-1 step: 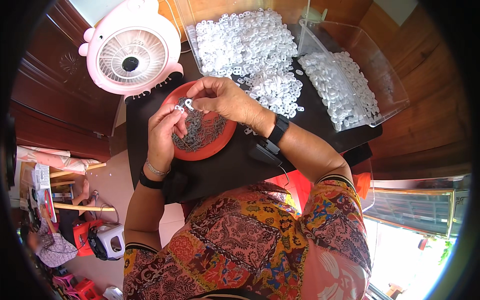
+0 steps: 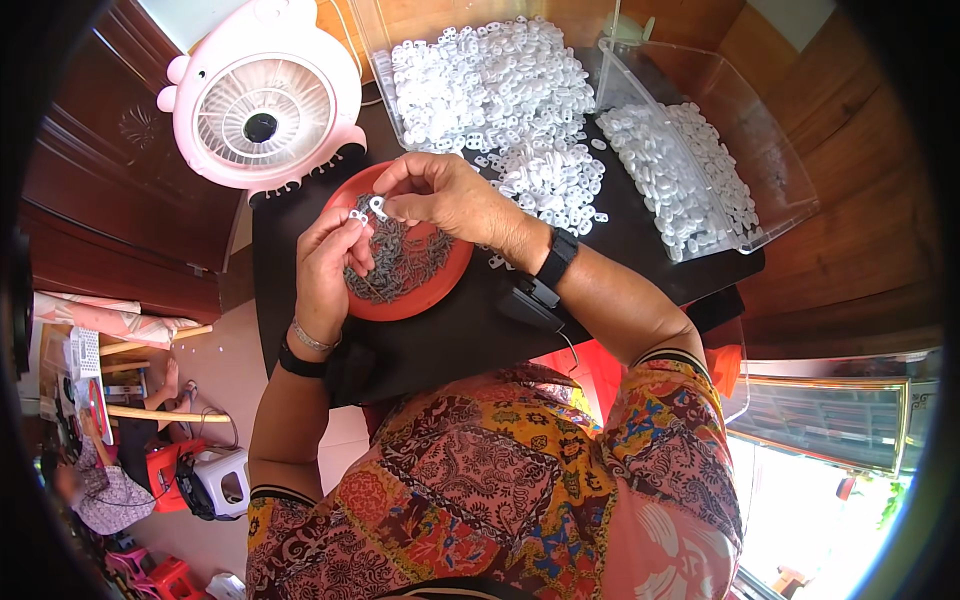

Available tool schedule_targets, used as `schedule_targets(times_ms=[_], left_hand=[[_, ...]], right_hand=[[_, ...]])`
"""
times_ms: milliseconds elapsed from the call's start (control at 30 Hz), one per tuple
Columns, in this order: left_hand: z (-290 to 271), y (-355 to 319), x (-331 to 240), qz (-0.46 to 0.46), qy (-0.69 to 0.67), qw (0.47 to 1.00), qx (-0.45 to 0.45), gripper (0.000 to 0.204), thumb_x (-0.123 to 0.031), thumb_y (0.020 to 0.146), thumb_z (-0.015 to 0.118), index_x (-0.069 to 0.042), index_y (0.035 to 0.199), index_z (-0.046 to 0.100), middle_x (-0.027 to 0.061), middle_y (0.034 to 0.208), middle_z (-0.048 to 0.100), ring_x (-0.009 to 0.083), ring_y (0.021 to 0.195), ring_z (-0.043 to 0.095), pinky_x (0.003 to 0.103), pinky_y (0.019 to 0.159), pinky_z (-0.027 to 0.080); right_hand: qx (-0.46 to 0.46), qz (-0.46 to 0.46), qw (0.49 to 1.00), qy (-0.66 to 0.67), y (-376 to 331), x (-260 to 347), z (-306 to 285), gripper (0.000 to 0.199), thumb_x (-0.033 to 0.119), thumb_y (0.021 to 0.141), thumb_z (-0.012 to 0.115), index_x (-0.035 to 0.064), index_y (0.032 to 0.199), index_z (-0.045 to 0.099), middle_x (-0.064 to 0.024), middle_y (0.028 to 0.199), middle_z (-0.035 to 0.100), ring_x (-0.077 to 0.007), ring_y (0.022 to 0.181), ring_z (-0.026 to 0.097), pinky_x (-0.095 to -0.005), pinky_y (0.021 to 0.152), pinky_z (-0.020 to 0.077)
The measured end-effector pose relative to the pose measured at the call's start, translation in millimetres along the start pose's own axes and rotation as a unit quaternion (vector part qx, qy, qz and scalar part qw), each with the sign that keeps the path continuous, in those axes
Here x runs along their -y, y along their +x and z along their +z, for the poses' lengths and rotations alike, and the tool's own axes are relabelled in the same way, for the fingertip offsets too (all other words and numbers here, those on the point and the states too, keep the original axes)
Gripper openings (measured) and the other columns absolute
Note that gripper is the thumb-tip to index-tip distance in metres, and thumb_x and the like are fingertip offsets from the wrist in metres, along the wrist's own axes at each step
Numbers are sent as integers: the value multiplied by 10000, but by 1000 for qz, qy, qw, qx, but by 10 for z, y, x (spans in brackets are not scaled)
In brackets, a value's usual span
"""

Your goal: Manually assembling small white plastic housings by inserting tiny metal components into them at a workstation.

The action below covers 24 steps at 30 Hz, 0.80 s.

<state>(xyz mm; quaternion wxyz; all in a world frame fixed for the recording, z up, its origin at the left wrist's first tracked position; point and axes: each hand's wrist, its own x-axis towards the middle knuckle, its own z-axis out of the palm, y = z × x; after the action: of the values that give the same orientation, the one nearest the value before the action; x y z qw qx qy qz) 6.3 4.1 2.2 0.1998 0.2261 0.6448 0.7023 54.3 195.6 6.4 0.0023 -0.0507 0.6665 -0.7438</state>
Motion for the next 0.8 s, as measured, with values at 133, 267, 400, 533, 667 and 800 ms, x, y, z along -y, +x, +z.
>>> schedule_targets(times_ms=[133, 267, 400, 533, 667, 800], left_hand=[[-9, -3, 6, -24, -14, 1000, -5, 222, -202, 884, 534, -38, 736, 556, -18, 573, 469, 66, 497, 457, 200, 466, 344], [11, 6, 25, -32, -1, 999, -5, 216, -185, 878, 534, -33, 725, 547, -20, 566, 450, 68, 485, 439, 203, 463, 343], [13, 12, 47, -35, 18, 999, 6, 206, -180, 883, 514, -34, 743, 551, -8, 576, 447, 86, 504, 457, 216, 480, 346], [14, 17, 68, -25, 20, 999, 10, 211, -191, 879, 520, -30, 747, 558, -15, 567, 443, 81, 496, 451, 210, 475, 342], [8, 25, 55, -33, 36, 999, 1, 217, -194, 878, 520, -33, 738, 556, -20, 558, 439, 80, 483, 445, 204, 463, 335], [11, 15, 54, -39, 31, 999, 0, 219, -193, 878, 519, -33, 734, 556, -19, 555, 440, 78, 481, 445, 202, 459, 333]], right_hand=[[-9, -1, 1000, 14, -5, -16, 10, 207, -1, 861, 622, 6, 1068, 608, -29, 915, 636, -73, 821, 599, -218, 761, 501], [-21, -15, 1000, 7, -9, -22, 13, 207, 5, 873, 612, 5, 1080, 602, -28, 914, 637, -73, 824, 598, -216, 761, 500], [-18, -9, 1000, -18, -7, -19, 22, 200, 11, 878, 610, 3, 1078, 603, -26, 923, 641, -72, 825, 600, -218, 760, 502], [-9, -20, 1000, -20, -3, -32, 27, 192, 13, 876, 615, 2, 1067, 609, -27, 926, 644, -72, 824, 602, -219, 756, 505], [-20, -20, 999, -20, -1, -38, 9, 187, 14, 871, 623, 3, 1058, 616, -29, 921, 648, -73, 825, 606, -221, 755, 509], [-19, -21, 999, -28, -11, -26, 32, 183, 11, 870, 623, 2, 1053, 619, -32, 927, 649, -76, 829, 609, -223, 761, 511]])
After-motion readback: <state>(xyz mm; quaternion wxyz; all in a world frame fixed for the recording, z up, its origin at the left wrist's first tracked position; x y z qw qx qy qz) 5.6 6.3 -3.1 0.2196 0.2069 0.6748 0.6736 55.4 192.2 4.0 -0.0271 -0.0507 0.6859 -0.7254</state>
